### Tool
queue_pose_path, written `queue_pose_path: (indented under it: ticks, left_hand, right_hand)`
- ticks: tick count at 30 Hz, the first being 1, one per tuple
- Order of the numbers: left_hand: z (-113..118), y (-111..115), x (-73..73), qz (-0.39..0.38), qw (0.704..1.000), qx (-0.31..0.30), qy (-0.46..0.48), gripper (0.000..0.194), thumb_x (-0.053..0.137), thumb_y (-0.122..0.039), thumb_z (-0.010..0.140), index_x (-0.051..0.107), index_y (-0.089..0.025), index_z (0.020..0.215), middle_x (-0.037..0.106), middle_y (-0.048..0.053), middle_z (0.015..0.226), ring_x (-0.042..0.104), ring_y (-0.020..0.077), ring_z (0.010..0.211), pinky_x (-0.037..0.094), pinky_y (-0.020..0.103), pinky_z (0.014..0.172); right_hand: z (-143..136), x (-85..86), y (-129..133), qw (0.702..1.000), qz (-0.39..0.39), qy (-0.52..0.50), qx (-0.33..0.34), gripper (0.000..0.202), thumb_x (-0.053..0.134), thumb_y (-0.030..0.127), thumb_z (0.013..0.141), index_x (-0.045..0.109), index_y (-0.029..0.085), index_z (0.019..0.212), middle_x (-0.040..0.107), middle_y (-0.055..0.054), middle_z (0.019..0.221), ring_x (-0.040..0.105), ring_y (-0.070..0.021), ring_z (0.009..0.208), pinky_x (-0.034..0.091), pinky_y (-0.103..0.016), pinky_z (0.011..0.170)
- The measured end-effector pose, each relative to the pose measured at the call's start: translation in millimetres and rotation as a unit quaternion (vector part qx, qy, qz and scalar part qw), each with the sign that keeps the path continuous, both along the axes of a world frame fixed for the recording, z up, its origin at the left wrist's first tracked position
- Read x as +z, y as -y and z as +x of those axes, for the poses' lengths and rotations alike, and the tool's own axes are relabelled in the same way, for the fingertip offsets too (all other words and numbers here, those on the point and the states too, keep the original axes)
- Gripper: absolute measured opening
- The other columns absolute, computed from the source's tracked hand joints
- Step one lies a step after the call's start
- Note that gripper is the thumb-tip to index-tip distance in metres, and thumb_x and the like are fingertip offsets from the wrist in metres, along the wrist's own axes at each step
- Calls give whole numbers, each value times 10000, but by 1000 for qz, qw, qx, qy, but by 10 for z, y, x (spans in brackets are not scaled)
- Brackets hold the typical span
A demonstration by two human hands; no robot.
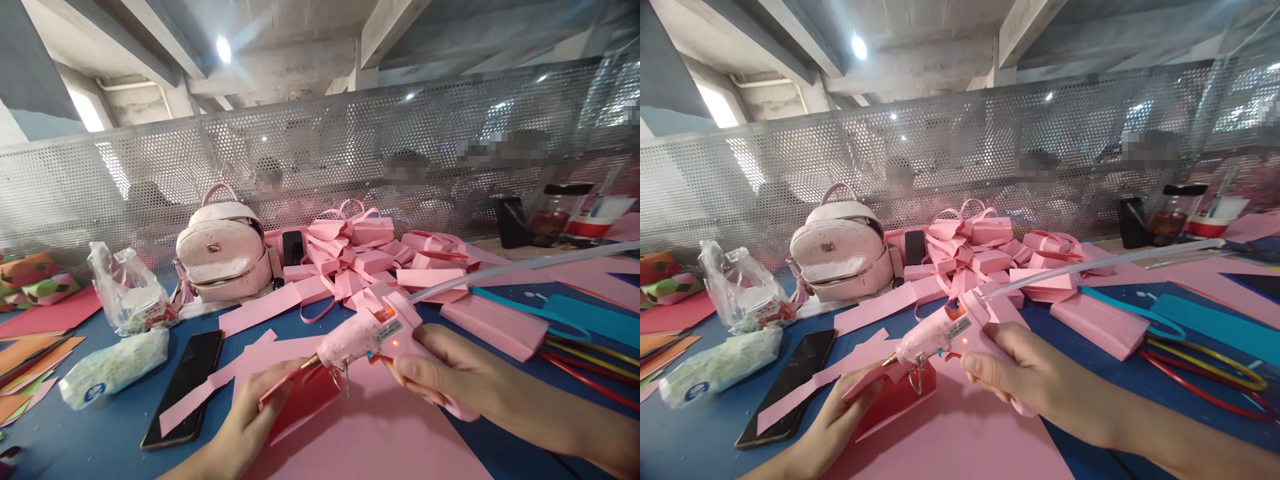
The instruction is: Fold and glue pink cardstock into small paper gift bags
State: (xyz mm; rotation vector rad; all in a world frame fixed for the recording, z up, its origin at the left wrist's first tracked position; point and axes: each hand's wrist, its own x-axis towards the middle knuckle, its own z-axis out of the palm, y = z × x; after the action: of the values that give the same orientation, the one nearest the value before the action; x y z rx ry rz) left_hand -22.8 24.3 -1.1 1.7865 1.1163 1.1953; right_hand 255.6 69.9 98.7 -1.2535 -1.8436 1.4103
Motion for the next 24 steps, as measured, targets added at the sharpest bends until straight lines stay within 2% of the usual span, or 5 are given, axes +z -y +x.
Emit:
queue_pose_path:
  ticks: [5,8,13,18,24]
  left_hand:
    - [-16,15,-33,1,1000,21,2,484,442,-584,971,687,-310,1285,748,76,1188,687,230,1048,511,294,1001]
    - [-23,6,-45,-6,1000,29,-4,499,439,-587,971,704,-284,1266,762,91,1137,694,234,1010,537,284,945]
    - [-20,-13,-47,-6,999,34,-8,521,434,-595,969,723,-257,1240,773,104,1084,698,241,973,555,281,887]
    - [-19,1,-45,-12,999,33,2,527,448,-602,960,742,-244,1210,776,107,1074,698,254,979,553,312,919]
    - [-7,-3,-17,-21,999,35,7,524,461,-591,959,745,-223,1201,778,102,1050,695,259,979,538,342,963]
  right_hand:
    - [-16,33,15,1000,2,5,-16,505,634,687,752,480,208,706,406,66,615,321,-102,552,267,-257,528]
    - [-28,54,38,999,9,13,-33,486,619,676,747,481,213,694,399,68,607,310,-105,545,266,-255,520]
    - [-29,67,67,995,38,31,-81,507,665,681,696,469,220,620,358,70,593,306,-112,539,278,-248,501]
    - [4,29,52,989,78,43,-117,484,686,694,660,549,233,603,418,36,588,391,-148,545,361,-259,479]
    - [40,1,36,984,111,67,-123,451,683,681,682,555,261,579,487,9,566,435,-180,525,402,-284,465]
